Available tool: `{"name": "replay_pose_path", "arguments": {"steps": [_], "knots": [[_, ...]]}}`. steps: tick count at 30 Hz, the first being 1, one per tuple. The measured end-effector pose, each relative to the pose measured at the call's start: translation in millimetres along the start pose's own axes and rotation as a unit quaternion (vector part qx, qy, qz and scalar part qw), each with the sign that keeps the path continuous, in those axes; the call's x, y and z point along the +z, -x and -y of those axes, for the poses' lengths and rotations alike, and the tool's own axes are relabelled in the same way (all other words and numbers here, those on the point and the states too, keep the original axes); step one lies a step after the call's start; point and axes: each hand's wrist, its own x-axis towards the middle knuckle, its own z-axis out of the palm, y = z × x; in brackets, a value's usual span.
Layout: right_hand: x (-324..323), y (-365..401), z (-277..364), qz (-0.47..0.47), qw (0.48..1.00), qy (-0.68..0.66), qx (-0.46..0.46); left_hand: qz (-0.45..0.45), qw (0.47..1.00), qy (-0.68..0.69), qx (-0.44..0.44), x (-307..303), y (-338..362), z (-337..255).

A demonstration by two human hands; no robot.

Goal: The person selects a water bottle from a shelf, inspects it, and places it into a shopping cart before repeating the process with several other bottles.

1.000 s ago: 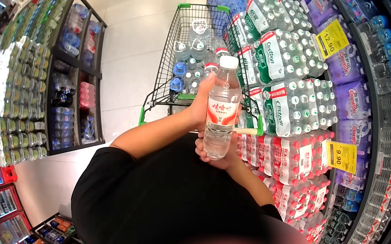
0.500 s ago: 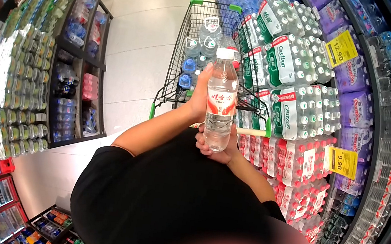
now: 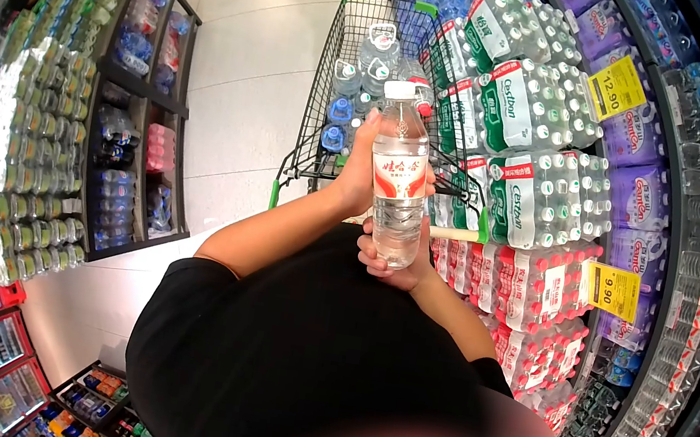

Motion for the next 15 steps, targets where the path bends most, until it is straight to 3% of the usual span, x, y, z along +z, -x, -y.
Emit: {"name": "replay_pose_path", "arguments": {"steps": [15], "knots": [[-3,17,-4,0.008,1.0,-0.003,-0.02,-0.014,1.0,-0.013,-0.015,12,0,15]]}}
